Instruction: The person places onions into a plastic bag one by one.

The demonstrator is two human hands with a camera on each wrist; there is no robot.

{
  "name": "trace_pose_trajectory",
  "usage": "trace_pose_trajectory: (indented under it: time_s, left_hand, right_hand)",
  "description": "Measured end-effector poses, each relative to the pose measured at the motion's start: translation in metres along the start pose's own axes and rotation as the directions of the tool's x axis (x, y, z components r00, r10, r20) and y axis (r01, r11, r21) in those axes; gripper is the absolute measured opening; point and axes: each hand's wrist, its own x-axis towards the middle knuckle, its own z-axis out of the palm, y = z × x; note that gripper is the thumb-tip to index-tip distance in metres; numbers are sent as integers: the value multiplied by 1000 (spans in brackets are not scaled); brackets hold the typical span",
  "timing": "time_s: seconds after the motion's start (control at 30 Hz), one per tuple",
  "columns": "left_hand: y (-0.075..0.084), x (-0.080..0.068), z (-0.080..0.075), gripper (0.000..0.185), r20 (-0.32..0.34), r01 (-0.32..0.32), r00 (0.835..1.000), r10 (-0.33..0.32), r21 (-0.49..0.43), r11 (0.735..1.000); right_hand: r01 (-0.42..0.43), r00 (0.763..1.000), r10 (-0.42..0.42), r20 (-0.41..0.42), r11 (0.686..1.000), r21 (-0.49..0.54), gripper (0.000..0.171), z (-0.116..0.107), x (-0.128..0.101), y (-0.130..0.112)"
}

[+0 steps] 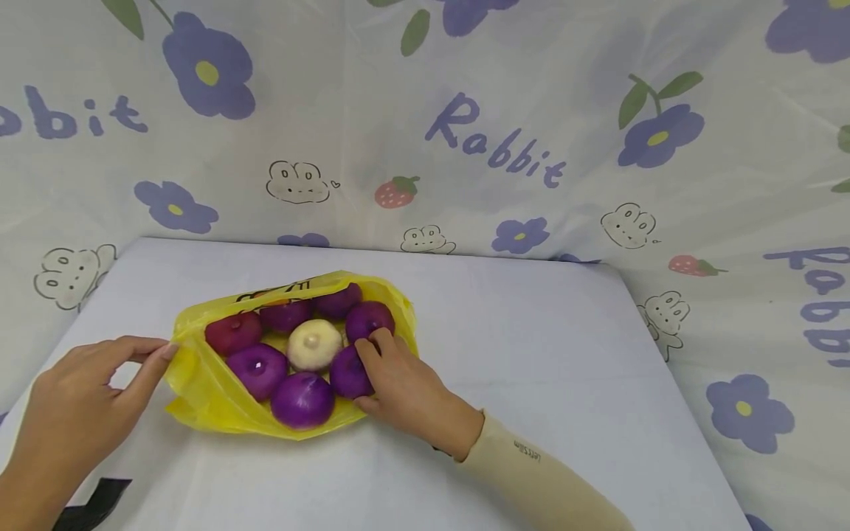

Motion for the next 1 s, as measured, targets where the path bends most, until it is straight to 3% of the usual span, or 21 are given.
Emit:
trace_pose_trajectory:
  time_s: [0.5,0.83,1.0]
  left_hand:
    - [3,2,1,27,14,7,1000,-7,11,1000]
    - [4,1,-1,25,7,23,1000,-23,7,1000]
    - [3,-1,-3,23,24,42,999,-42,13,999]
  right_hand:
    - [-7,1000,8,27,1000,-15,78,8,1,6]
    - [4,998,-2,-61,999,32,82,-7,-6,6]
    - [-12,994,18,-108,999,50,76,-18,-15,9]
